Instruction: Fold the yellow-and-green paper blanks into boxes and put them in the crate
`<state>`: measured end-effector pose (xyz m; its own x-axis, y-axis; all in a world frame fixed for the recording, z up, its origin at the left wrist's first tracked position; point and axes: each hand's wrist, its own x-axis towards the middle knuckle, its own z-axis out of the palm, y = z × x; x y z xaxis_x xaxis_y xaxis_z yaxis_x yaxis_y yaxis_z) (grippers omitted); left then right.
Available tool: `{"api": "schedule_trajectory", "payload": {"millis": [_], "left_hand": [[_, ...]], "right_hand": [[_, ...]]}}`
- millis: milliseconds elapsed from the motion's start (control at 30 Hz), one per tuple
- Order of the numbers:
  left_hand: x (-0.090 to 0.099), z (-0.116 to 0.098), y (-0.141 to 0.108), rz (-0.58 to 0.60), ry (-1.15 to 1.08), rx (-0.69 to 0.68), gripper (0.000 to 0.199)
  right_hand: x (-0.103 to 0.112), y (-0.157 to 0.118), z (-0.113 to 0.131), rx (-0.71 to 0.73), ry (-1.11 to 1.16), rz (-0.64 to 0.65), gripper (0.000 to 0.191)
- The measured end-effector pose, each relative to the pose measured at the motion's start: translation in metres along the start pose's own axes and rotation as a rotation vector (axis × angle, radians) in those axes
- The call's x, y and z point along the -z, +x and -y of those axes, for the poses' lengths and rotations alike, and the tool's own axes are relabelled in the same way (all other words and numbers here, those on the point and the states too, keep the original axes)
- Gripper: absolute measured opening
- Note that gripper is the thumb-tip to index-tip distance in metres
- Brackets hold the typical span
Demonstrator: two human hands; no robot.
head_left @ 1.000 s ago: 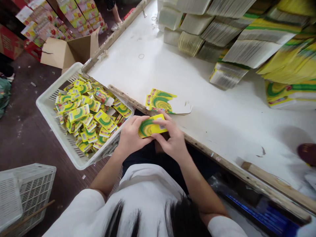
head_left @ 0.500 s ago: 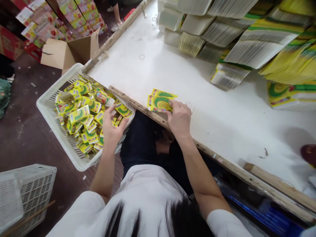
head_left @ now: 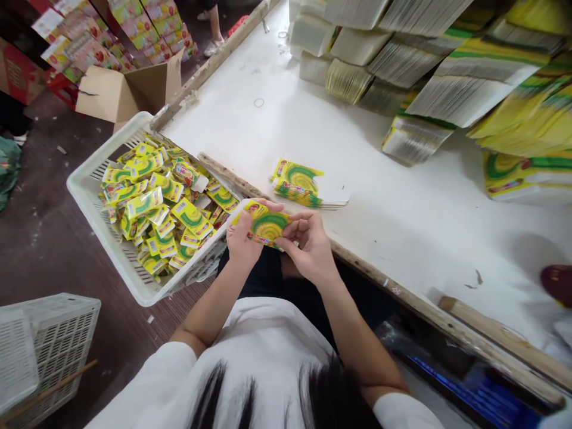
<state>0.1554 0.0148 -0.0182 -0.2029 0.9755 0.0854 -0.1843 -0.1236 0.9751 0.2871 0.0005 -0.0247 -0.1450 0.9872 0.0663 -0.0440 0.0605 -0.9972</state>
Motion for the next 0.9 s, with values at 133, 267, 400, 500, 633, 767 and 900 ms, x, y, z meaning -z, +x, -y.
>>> {"api": "schedule_trajectory", "payload": {"millis": [133, 267, 400, 500, 633, 767, 900], "left_hand": [[-0.004, -0.012, 0.002, -0.028, 0.095, -0.053, 0.067], [-0.006, -0.008, -0.007, 0.125, 0.121, 0.033, 0.069], [-0.001, 0.000, -0.018, 0.081, 0.207, -0.119, 0.053], [0.002, 0.004, -0.020, 0.105, 0.303, -0.233, 0.050], [-0.007, 0.007, -0.011, 0.010, 0.179, -0.083, 0.057], [-0.018, 0.008, 0.000, -0.045, 0.159, 0.089, 0.069], [-0.016, 0.007, -0.002, -0.048, 0.226, 0.098, 0.088]], "right_hand": [[-0.014, -0.009, -0.004, 0.014, 0.043, -0.118, 0.043], [-0.017, -0.007, -0.005, -0.026, 0.188, -0.086, 0.041], [-0.017, -0.005, -0.004, -0.080, 0.228, -0.087, 0.044], [-0.014, -0.004, -0.004, -0.158, 0.283, -0.030, 0.043], [-0.008, -0.003, -0.004, -0.155, 0.301, 0.033, 0.043], [-0.011, -0.007, -0.002, -0.051, 0.122, 0.012, 0.056], [-0.014, -0.009, -0.001, -0.075, 0.179, 0.137, 0.062]]}}
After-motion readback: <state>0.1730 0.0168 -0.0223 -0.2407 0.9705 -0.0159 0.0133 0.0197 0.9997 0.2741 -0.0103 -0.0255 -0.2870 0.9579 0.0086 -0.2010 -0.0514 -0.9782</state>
